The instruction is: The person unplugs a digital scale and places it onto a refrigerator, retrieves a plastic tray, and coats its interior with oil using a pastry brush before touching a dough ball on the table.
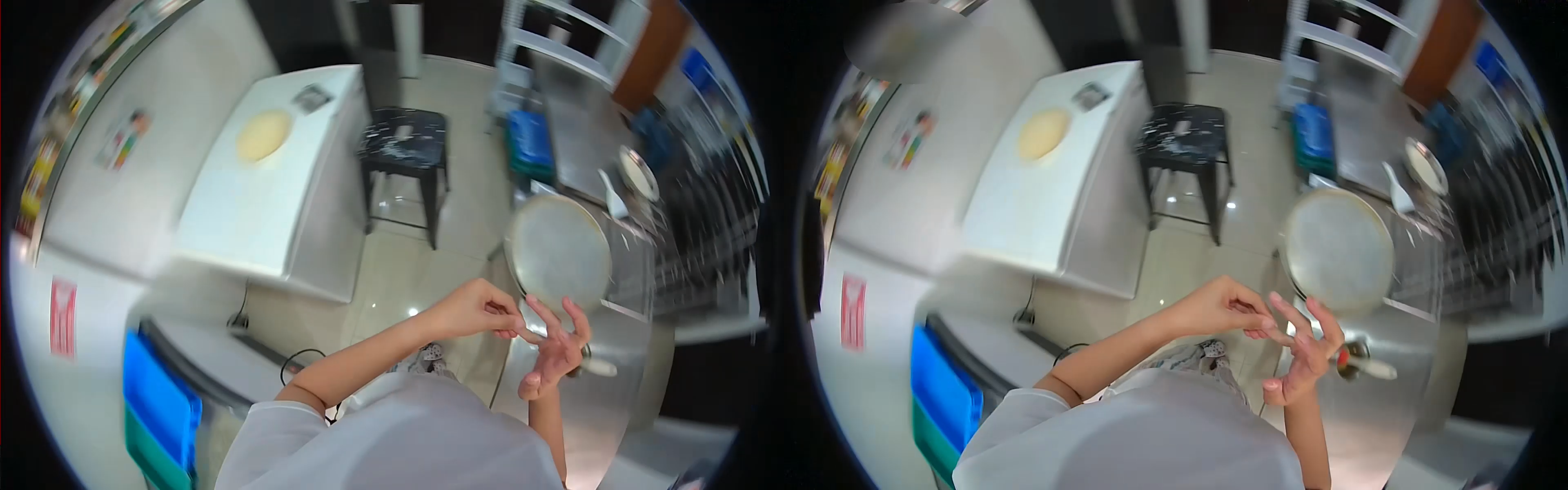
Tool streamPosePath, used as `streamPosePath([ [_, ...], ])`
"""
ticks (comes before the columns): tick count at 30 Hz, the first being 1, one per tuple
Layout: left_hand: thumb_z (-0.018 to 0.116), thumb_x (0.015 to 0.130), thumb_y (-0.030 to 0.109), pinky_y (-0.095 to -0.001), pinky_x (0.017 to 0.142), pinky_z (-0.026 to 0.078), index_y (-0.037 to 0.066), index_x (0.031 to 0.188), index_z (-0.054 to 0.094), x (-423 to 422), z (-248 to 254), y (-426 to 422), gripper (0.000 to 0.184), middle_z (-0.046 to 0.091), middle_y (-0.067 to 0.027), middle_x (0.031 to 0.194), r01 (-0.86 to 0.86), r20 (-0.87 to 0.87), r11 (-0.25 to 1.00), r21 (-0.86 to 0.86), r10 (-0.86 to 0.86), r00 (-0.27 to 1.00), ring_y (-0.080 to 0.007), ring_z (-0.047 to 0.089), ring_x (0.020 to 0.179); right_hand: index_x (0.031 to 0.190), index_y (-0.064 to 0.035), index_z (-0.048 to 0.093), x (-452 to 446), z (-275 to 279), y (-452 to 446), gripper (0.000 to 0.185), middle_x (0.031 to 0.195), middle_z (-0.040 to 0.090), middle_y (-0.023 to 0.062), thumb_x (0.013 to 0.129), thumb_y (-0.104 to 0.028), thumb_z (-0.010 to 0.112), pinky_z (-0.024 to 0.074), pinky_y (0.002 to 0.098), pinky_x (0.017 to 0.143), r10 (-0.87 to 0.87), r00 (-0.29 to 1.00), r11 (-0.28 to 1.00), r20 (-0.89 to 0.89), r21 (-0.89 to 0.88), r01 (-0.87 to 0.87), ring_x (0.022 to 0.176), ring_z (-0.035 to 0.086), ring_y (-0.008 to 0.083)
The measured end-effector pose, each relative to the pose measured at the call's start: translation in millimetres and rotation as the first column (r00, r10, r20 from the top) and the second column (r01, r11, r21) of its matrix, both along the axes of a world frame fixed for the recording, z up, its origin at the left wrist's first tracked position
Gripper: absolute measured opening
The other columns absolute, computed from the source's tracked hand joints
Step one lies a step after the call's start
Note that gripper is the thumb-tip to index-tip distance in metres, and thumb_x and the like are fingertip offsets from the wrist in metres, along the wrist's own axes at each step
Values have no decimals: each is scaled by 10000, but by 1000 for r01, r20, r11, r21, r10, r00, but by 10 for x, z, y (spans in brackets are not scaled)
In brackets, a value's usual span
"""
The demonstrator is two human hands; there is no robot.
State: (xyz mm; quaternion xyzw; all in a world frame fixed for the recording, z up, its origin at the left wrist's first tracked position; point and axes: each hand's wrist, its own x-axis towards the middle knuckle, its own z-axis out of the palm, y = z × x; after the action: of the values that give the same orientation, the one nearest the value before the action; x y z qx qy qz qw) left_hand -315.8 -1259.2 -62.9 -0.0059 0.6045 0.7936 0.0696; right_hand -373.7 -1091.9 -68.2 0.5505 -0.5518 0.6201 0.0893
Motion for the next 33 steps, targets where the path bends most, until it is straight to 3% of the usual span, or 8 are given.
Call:
streamPosePath([
  [7, 642, 837, 93, -236, 655, 489, -31, 905, 665, 919, -64, -379, 143, 653, -59, 768, -332, 7, 943, -34, 332, 943, -108, 610, 701, 1318, -104, 318, 318, -63, -708, 636, 1330, 225, 253, 837, -453, 542, 544, 457, 772, 358, 934, 932, 12, 58, -358, 1089, 501, 478],
  [13, 659, 807, 70, -239, 632, 475, -15, 882, 669, 1450, -112, -894, 114, 656, -52, 761, -683, -49, 727, -72, 681, 730, -99, 598, 684, 1276, -67, 370, 630, -45, -1604, 637, 1331, 224, 237, 816, -439, 607, 486, 438, 883, 616, 776, 788, -134, 136, -601, 1147, 470, 455],
  [15, 661, 801, 62, -242, 626, 474, -11, 879, 669, 1485, -104, -1139, 107, 658, -52, 761, -744, -78, 663, -84, 740, 668, -95, 596, 681, 1281, -70, 365, 608, -45, -1905, 641, 1332, 223, 237, 815, -435, 611, 487, 444, 881, 607, 781, 793, -147, 163, -586, 1151, 467, 452],
  [18, 641, 804, 44, -246, 612, 473, -9, 873, 661, 1511, -20, -1498, 89, 664, -65, 752, -739, -93, 564, -369, 769, 633, -86, 595, 674, 1291, -76, 353, 610, -21, -2392, 651, 1335, 219, 236, 812, -426, 619, 489, 455, 877, 581, 800, 808, -151, 222, -546, 1158, 460, 445],
  [21, 617, 808, 31, -253, 612, 477, -6, 875, 658, 1526, 122, -1968, 86, 664, -78, 748, -738, -149, 538, -408, 758, 635, -101, 606, 672, 1311, -85, 328, 677, 66, -2921, 659, 1346, 217, 223, 822, -430, 603, 515, 449, 827, 651, 748, 745, 134, 79, -662, 1144, 471, 427],
  [27, 600, 798, 37, -275, 592, 470, 10, 865, 659, 1637, 70, -2814, 93, 643, -92, 711, -743, -322, 499, -445, 685, 653, -165, 609, 630, 1326, -93, 302, 703, 78, -3886, 633, 1355, 215, 202, 850, -423, 557, 551, 417, 742, 653, 723, 741, 226, 10, -672, 1139, 472, 418],
  [31, 609, 782, 53, -297, 566, 456, 28, 848, 657, 1728, 10, -3233, 86, 636, -89, 734, -731, -375, 361, -578, 679, 632, -208, 592, 626, 1326, -102, 291, 762, 44, -4363, 610, 1357, 228, 181, 866, -426, 527, 564, 381, 693, 655, 631, 684, 415, 28, -729, 1145, 470, 396],
  [33, 614, 786, 67, -306, 554, 447, 33, 837, 651, 1702, -130, -3428, 72, 636, -84, 765, -760, -488, 159, -631, 679, 548, -211, 588, 647, 1332, -120, 270, 797, 54, -4623, 600, 1367, 247, 161, 880, -442, 499, 570, 351, 660, 610, 524, 646, 595, 9, -763, 1156, 470, 358],
])
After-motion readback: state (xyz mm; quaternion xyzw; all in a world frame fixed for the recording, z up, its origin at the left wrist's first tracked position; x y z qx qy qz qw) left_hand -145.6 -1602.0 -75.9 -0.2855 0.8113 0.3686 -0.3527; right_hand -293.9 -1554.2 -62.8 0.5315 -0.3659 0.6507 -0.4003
